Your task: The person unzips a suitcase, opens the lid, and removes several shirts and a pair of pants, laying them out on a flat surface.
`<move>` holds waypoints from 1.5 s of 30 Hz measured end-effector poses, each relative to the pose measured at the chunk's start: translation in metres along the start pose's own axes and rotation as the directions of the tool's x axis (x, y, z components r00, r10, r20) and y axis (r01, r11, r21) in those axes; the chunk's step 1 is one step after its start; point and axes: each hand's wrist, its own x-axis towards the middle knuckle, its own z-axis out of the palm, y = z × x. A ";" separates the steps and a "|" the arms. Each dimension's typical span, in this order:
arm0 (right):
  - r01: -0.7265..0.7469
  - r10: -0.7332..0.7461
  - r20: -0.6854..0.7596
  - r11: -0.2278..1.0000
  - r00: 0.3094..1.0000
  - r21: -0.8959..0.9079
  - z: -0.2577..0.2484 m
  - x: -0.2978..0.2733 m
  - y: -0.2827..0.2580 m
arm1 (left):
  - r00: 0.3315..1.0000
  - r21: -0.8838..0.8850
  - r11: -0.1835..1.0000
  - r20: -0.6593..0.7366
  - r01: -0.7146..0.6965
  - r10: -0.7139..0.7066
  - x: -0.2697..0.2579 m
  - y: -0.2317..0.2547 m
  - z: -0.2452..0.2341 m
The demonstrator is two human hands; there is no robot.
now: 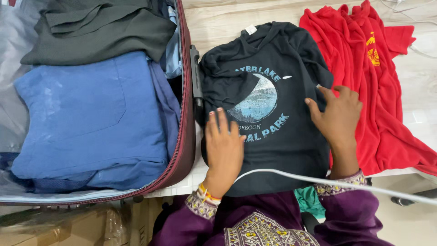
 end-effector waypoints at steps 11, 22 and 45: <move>0.342 -0.355 0.122 0.932 0.927 0.118 0.132 0.083 -0.025 | 0.987 -0.088 0.984 0.011 -0.158 0.159 0.126 -0.025 0.103; 0.266 -0.120 -0.360 0.882 0.925 0.389 0.115 0.077 -0.006 | 0.989 0.187 0.978 0.133 -0.091 0.067 0.048 0.009 0.042; 0.329 -0.307 -0.132 0.922 0.943 0.205 0.194 0.159 -0.047 | 0.931 -0.320 0.886 0.027 -0.336 0.363 -0.044 0.106 0.095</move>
